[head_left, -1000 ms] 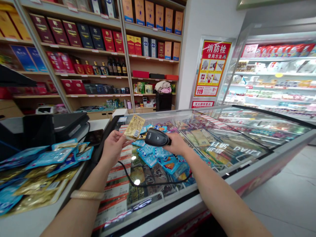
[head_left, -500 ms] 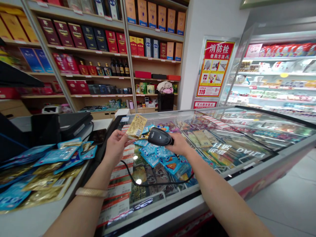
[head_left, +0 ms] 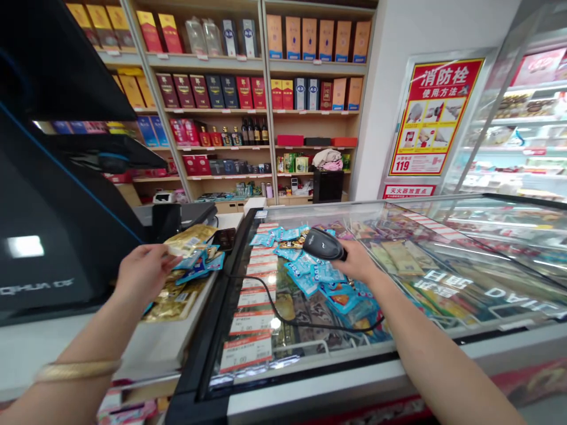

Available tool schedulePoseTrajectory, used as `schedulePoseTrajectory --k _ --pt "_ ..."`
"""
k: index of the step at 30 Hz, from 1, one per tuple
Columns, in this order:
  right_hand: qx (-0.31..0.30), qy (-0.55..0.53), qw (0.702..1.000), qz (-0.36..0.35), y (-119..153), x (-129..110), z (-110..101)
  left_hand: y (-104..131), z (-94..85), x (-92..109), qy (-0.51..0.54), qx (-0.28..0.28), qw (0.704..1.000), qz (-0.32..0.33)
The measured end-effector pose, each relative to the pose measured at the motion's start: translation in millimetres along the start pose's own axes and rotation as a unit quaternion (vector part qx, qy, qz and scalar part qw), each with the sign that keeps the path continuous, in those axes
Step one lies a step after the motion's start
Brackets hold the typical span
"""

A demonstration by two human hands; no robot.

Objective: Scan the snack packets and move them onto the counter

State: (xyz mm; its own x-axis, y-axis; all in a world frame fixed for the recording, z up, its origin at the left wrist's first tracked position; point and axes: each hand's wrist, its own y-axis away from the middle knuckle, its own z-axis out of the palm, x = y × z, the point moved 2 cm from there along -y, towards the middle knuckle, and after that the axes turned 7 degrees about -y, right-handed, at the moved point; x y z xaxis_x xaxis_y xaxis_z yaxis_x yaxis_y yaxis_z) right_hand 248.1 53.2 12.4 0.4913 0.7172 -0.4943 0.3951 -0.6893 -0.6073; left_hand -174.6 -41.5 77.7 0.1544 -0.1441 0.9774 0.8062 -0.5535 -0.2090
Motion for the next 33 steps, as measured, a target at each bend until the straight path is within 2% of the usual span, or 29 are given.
schedulePoseTrajectory --k 3,6,7,9,10,13,15,17,19,21,23,25,27,29,31,33 --pt "0.001 0.005 1.000 0.001 0.5 -0.6 0.6 -7.8 -21.0 -7.7 0.024 0.033 0.995 -0.093" --pt "0.005 0.009 1.000 0.000 1.0 -0.6 0.7 -5.2 -28.9 -12.5 0.010 0.042 0.995 -0.095" --pt "0.007 0.010 1.000 -0.001 1.1 -0.2 0.7 -4.0 -30.7 -13.6 -0.023 0.036 0.995 -0.087" --pt "0.008 0.014 1.000 -0.002 1.2 1.4 0.7 -2.6 -35.3 -13.8 -0.157 0.022 0.987 -0.042" --pt "0.008 0.017 1.000 -0.002 1.1 2.4 0.7 -2.6 -37.9 -13.0 -0.244 0.017 0.970 -0.005" --pt "0.006 0.031 0.999 0.001 0.9 4.9 0.6 -3.4 -44.1 -11.0 -0.466 0.016 0.880 0.093" --pt "0.008 0.040 0.999 0.005 0.6 5.3 -0.4 -3.2 -44.5 -10.6 -0.523 0.038 0.841 0.131" --pt "0.010 0.045 0.999 0.008 0.3 4.5 -2.4 -0.9 -38.7 -9.6 -0.532 0.065 0.826 0.174" --pt "0.012 0.050 0.999 0.011 -0.2 3.4 -5.7 4.8 -24.3 -7.3 -0.512 0.066 0.825 0.229" --pt "0.017 0.059 0.998 0.017 -0.6 3.1 -9.6 14.5 -1.5 -4.6 -0.483 0.028 0.832 0.272" --pt "0.027 0.071 0.997 0.027 -0.9 4.2 -13.5 29.1 28.0 -3.1 -0.455 -0.050 0.842 0.286" --pt "0.036 0.078 0.996 0.036 -1.0 6.0 -16.3 48.1 61.4 -5.0 -0.434 -0.153 0.844 0.276" --pt "0.036 0.080 0.995 0.045 -1.2 7.9 -17.5 69.5 94.2 -10.7 -0.430 -0.246 0.827 0.267" --pt "0.031 0.083 0.995 0.055 -1.3 9.3 -17.4 89.9 122.3 -19.3 -0.445 -0.307 0.797 0.269" --pt "0.025 0.088 0.994 0.063 -1.7 9.7 -16.8 105.7 142.3 -29.6 -0.488 -0.325 0.765 0.266" --pt "0.020 0.087 0.994 0.062 -2.1 9.2 -16.1 116.2 154.0 -39.4 -0.538 -0.313 0.737 0.262"
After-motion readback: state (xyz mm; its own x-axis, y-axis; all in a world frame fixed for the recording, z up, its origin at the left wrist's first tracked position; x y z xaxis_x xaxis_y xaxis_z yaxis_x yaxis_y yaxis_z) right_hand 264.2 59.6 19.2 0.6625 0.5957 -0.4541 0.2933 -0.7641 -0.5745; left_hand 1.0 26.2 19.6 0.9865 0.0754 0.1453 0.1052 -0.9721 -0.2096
